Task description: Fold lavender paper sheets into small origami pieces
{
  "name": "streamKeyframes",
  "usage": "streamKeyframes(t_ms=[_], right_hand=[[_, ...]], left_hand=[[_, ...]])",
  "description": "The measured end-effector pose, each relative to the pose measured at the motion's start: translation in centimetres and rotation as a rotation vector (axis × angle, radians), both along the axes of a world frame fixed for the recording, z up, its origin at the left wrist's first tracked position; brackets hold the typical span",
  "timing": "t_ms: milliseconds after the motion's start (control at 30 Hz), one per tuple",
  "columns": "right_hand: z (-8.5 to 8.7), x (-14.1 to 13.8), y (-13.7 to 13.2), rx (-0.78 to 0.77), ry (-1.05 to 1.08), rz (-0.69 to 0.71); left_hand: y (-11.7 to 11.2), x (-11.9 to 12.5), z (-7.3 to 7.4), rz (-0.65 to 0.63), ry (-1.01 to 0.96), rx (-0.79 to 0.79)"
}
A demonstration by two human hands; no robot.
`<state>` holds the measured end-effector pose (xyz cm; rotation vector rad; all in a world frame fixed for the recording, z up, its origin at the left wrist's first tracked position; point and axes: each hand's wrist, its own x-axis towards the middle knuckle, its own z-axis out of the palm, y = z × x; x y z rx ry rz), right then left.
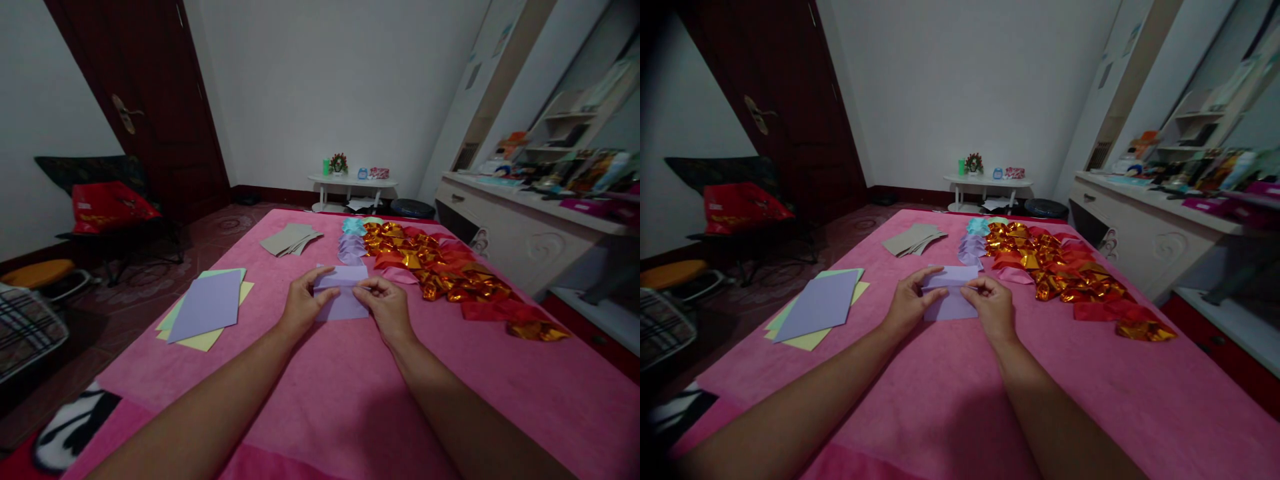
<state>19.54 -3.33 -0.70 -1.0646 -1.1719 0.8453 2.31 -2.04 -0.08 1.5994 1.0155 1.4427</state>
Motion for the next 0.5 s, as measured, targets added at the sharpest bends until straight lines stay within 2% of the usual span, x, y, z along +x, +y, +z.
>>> streamKeyframes(t_ms=[267, 500], right_hand=[[0.07, 0.15, 0.01, 0.130, 0.029, 0.046], [-0.06, 0.28, 0.11, 0.102, 0.043, -0.019]], left_hand=[[-0.05, -0.09, -0.02, 0.026, 0.017, -0.023], [0.00, -0.12, 0.06, 0.010, -0.015, -0.018]])
